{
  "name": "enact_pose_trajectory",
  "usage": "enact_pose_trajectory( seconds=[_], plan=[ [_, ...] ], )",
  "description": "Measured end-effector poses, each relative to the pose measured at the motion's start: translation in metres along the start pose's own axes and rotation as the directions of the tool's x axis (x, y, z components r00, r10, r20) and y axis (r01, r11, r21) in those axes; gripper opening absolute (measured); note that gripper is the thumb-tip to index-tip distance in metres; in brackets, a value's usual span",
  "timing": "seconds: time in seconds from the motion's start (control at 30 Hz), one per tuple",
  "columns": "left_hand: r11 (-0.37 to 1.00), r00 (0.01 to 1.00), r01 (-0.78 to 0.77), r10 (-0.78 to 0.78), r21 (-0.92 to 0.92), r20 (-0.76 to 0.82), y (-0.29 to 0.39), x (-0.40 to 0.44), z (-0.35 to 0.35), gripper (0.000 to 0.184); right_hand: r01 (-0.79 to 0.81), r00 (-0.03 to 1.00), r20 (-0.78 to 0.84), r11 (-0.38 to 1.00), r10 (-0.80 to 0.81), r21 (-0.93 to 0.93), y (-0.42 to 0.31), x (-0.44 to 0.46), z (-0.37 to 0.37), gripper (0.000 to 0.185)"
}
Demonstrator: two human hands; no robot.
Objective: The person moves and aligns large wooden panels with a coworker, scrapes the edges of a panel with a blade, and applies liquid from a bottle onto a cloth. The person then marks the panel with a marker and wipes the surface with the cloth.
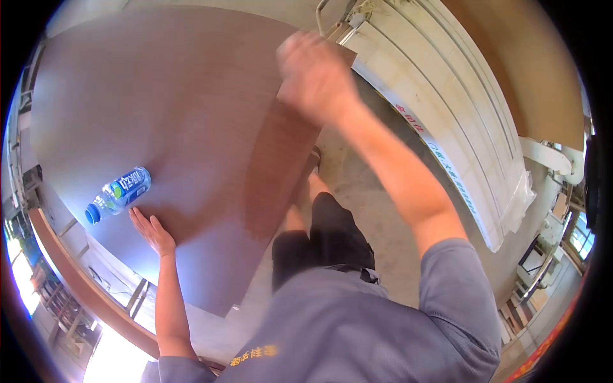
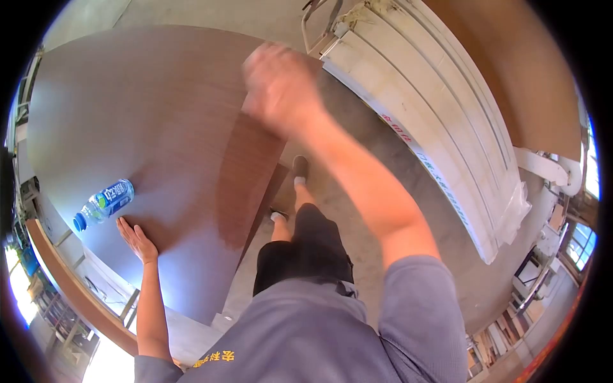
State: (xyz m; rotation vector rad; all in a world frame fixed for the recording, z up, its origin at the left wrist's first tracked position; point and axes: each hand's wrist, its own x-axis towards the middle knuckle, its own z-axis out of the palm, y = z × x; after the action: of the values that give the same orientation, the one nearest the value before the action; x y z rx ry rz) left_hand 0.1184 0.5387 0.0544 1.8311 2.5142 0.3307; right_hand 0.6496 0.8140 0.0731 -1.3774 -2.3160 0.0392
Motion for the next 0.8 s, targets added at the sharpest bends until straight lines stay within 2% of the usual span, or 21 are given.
enact_pose_trajectory(
  seconds=[0.03, 0.07, 0.13, 0.17, 0.2, 0.23, 0.27, 0.3, 0.33, 0.37, 0.43, 0.5, 0.53, 0.57, 0.63, 0.67, 0.7, 0.77, 0.8],
  plan=[
    [1.000, 1.000, -0.023, 0.023, -0.002, -0.017, 0.002, -0.002, -0.001, 0.064, -0.170, 0.978, -0.138, 0.980, 0.155, -0.106, 0.030, 0.009, 0.013, 0.082],
    [1.000, 1.000, -0.011, 0.011, -0.006, -0.014, 0.004, -0.003, -0.002, 0.063, -0.161, 0.981, -0.123, 0.981, 0.148, -0.106, 0.008, 0.001, 0.005, 0.082],
    [1.000, 1.000, 0.005, -0.005, -0.012, -0.017, 0.004, 0.001, 0.000, 0.063, -0.112, 0.957, 0.242, 0.973, 0.161, -0.203, -0.083, -0.030, -0.040, 0.088],
    [1.000, 1.000, 0.020, -0.020, -0.002, -0.013, 0.003, -0.001, -0.001, 0.062, -0.034, 0.918, 0.396, 0.997, 0.003, 0.070, -0.124, -0.070, -0.040, 0.090],
    [1.000, 1.000, 0.024, -0.024, -0.009, -0.008, 0.003, -0.005, -0.004, 0.062, 0.067, 0.887, 0.396, 0.915, -0.237, 0.398, -0.143, -0.117, -0.028, 0.092],
    [1.000, 1.000, 0.022, -0.022, -0.018, -0.010, 0.004, -0.004, -0.005, 0.062, 0.114, 0.891, 0.349, 0.886, -0.291, 0.449, -0.139, -0.124, -0.026, 0.091],
    [0.999, 1.000, 0.019, -0.019, -0.028, -0.018, 0.007, -0.001, -0.003, 0.062, 0.156, 0.876, 0.443, 0.981, -0.191, 0.116, -0.118, -0.095, -0.039, 0.088],
    [0.999, 1.000, 0.017, -0.017, -0.035, -0.018, 0.009, 0.001, 0.000, 0.062, 0.200, 0.865, 0.498, 0.953, -0.063, -0.228, -0.083, -0.052, -0.052, 0.086],
    [0.999, 1.000, 0.018, -0.019, -0.029, -0.019, 0.010, 0.001, -0.001, 0.062, -0.035, 0.922, 0.370, 0.977, 0.113, -0.212, -0.034, -0.023, -0.049, 0.085],
    [1.000, 1.000, 0.020, -0.020, -0.021, -0.020, 0.009, -0.001, -0.003, 0.062, -0.249, 0.963, 0.103, 0.969, 0.248, -0.004, 0.018, -0.018, -0.014, 0.090],
    [1.000, 1.000, 0.007, -0.007, -0.001, -0.024, 0.008, 0.000, -0.003, 0.062, -0.338, 0.941, -0.032, 0.932, 0.337, -0.133, 0.021, -0.010, -0.001, 0.095],
    [1.000, 0.999, -0.007, 0.008, 0.018, -0.034, 0.004, 0.001, -0.001, 0.063, -0.298, 0.941, 0.167, 0.955, 0.294, 0.001, -0.047, -0.050, -0.025, 0.097],
    [1.000, 1.000, -0.001, 0.002, 0.028, -0.024, 0.002, -0.002, -0.001, 0.063, -0.270, 0.922, 0.319, 0.955, 0.220, 0.123, -0.070, -0.075, -0.032, 0.098],
    [0.999, 1.000, 0.003, -0.002, 0.037, -0.012, 0.002, 0.000, -0.001, 0.063, -0.273, 0.923, 0.314, 0.954, 0.223, 0.125, -0.056, -0.065, -0.031, 0.098],
    [0.999, 1.000, -0.008, 0.008, 0.039, -0.012, 0.006, 0.004, -0.001, 0.064, -0.275, 0.943, 0.205, 0.961, 0.264, 0.028, 0.002, -0.029, -0.026, 0.097],
    [0.999, 1.000, -0.010, 0.010, 0.039, -0.005, 0.006, 0.000, -0.004, 0.064, -0.373, 0.927, 0.049, 0.927, 0.371, 0.038, 0.033, 0.001, -0.024, 0.093],
    [0.999, 1.000, -0.014, 0.014, 0.046, 0.004, 0.004, -0.005, -0.007, 0.064, -0.381, 0.924, 0.056, 0.924, 0.378, 0.042, 0.021, -0.006, -0.024, 0.093],
    [0.999, 1.000, -0.011, 0.012, 0.037, -0.016, 0.003, 0.001, -0.001, 0.065, -0.343, 0.925, 0.126, 0.930, 0.359, -0.130, -0.034, -0.018, -0.032, 0.089],
    [0.999, 1.000, -0.011, 0.012, 0.039, -0.016, 0.004, 0.003, -0.001, 0.065, -0.183, 0.872, 0.442, 0.978, 0.210, -0.104, -0.077, -0.035, -0.049, 0.089]
  ],
)
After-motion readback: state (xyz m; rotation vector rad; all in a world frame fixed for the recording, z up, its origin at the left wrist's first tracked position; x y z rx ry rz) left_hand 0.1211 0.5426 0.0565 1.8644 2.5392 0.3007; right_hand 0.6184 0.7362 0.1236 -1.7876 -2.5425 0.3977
